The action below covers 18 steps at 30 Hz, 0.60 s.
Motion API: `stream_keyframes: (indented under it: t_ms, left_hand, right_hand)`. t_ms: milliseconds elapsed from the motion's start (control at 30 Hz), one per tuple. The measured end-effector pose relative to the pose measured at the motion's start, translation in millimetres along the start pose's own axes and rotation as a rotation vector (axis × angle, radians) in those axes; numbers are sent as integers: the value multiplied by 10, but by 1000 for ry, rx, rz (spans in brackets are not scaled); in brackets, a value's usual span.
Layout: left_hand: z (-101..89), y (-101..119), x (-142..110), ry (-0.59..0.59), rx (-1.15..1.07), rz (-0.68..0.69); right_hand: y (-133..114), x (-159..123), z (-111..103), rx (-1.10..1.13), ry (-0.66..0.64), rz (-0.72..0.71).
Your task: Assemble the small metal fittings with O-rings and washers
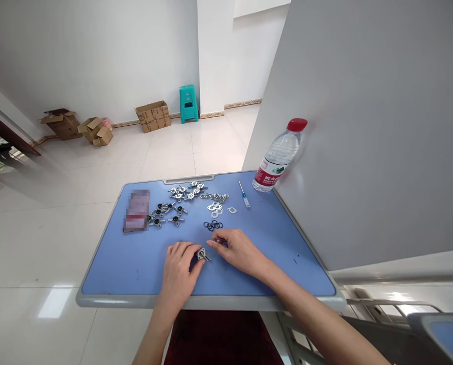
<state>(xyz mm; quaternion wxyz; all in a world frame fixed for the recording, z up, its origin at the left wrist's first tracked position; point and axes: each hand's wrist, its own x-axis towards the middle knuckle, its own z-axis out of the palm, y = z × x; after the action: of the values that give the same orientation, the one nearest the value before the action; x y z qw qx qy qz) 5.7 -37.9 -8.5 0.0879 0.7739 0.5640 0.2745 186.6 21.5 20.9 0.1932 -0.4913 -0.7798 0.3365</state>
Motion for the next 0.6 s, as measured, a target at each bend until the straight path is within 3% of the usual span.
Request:
stream_keyframes:
  t_ms: [267,600]
  left_hand:
    - [6,-34,-13,11,-45,6]
    - [-17,-49,32,-28,-31,-2]
  right_hand:
    - [-42,-69,-92,-57,-195,-12]
    - [-7,-84,45,-206,-213,-84]
